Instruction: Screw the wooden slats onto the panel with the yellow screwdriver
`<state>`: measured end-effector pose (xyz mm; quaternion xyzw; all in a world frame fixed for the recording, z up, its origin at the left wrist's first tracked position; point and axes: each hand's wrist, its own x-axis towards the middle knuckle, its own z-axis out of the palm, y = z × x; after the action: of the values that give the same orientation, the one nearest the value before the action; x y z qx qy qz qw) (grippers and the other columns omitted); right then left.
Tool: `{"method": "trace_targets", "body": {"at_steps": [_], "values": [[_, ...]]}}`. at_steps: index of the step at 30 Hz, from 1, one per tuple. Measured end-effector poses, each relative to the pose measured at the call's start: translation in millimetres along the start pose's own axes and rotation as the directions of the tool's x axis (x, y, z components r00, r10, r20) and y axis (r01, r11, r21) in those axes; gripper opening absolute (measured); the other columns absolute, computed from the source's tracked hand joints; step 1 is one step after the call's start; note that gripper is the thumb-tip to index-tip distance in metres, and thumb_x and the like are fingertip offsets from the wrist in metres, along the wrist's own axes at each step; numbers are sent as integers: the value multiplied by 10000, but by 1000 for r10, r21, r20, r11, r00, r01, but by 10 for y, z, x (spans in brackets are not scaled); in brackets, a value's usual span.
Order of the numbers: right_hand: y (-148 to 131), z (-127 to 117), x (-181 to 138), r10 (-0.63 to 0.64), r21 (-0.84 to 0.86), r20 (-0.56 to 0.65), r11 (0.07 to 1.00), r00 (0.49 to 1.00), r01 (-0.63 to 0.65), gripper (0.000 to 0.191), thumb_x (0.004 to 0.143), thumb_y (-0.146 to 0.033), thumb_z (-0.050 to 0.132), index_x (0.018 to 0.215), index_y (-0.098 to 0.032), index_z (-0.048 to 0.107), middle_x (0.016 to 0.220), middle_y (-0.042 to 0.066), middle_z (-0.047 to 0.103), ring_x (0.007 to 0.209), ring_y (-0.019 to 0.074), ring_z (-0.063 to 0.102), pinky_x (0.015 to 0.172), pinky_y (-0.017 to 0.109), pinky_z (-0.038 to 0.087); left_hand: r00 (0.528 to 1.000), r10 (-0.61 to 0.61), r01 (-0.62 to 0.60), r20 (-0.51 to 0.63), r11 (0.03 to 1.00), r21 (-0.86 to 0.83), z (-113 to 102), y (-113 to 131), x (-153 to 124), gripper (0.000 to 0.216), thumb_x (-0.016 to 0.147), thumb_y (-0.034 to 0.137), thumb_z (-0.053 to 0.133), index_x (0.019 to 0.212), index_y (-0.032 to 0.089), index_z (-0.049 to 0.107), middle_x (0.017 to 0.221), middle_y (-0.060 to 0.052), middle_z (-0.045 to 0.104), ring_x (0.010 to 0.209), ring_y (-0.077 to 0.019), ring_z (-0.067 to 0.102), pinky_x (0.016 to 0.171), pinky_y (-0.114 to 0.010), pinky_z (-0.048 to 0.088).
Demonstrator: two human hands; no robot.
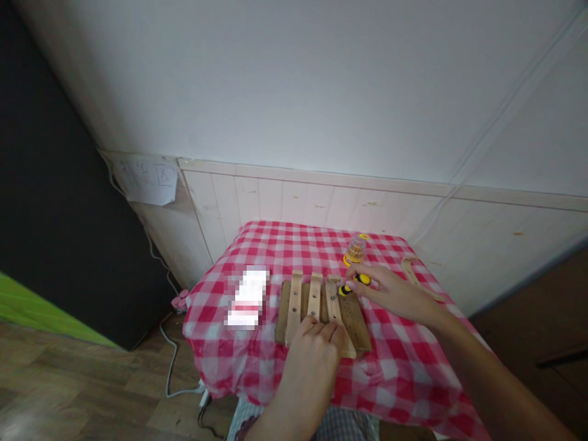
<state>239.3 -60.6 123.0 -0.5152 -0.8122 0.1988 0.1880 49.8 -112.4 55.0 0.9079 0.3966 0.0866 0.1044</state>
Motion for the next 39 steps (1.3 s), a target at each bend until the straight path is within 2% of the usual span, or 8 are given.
{"method": "trace_targets", "body": {"at_steps": [7, 13, 19, 24, 28, 33, 35, 39], "values": [[21, -49, -65, -40, -30, 21, 999, 999, 41, 380, 1001, -487, 356, 1034, -232, 636, 1053, 86, 739, 1031, 270, 675, 934, 439, 518, 1000, -11, 11, 4, 1000, -3, -8, -5, 4, 207, 1004, 72, 531, 1150, 98, 675, 1165, -76, 732, 997, -208, 697, 972, -366, 512], [98, 3, -22, -85, -144, -105, 987, 991, 69, 368, 1007, -431, 359, 986, -249, 679, 908, 72, 770, 797, 254, 697, 734, 398, 541, 1000, -14, 14, -14, 1000, 3, 5, 3, -6, 232, 994, 40, 513, 1147, 107, 674, 1180, -79, 730, 1006, -210, 694, 965, -363, 496], [151, 115, 96, -151, -611, -332, 786, 931, -91, 508, 990, -515, 427, 725, -198, 723, 687, 104, 724, 663, 231, 642, 641, 321, 402, 999, -8, 8, -39, 1000, 5, 31, -8, -11, 248, 994, 22, 487, 1143, 100, 668, 1188, -86, 730, 1009, -201, 693, 975, -357, 469], [122, 177, 131, -88, -673, -395, 705, 914, -223, 660, 1015, -563, 332, 652, -190, 739, 611, 119, 699, 604, 238, 623, 638, 345, 396, 1000, -22, 22, -11, 999, -25, 6, -7, -9, 230, 989, 36, 514, 1138, 109, 673, 1202, -78, 726, 1020, -208, 691, 979, -363, 467], [155, 199, 161, -157, -541, -358, 838, 920, -67, 564, 1048, -454, 273, 874, -185, 737, 849, 141, 758, 833, 287, 683, 809, 435, 491, 999, -34, 33, -8, 998, -51, -23, 4, -9, 237, 992, 31, 505, 1138, 116, 672, 1184, -67, 732, 1030, -208, 687, 992, -368, 456], [200, 289, 159, -246, -90, -338, 969, 909, 229, 408, 1042, -479, 328, 1192, -263, 639, 1232, 114, 687, 1201, 262, 609, 1027, 476, 474, 999, -31, 30, -18, 999, -44, -26, 6, -13, 232, 990, 35, 506, 1129, 114, 674, 1173, -67, 734, 1011, -210, 687, 983, -366, 457], [182, 324, 142, -237, 89, -297, 958, 925, 274, 411, 1033, -512, 353, 1150, -254, 651, 1189, 115, 697, 1154, 253, 635, 1007, 450, 493, 999, -28, 27, -24, 999, -39, -23, 2, -9, 229, 993, 36, 496, 1099, 122, 681, 1133, -63, 742, 990, -206, 688, 964, -358, 460], [151, 339, 98, -157, 346, -198, 912, 968, 218, 485, 1011, -590, 348, 935, -224, 657, 958, 100, 720, 964, 246, 679, 899, 412, 538, 999, -19, 18, -41, 1000, -25, 3, -12, 1, 235, 983, 24, 492, 1073, 135, 679, 1108, -57, 745, 961, -197, 686, 931, -343, 460]]}}
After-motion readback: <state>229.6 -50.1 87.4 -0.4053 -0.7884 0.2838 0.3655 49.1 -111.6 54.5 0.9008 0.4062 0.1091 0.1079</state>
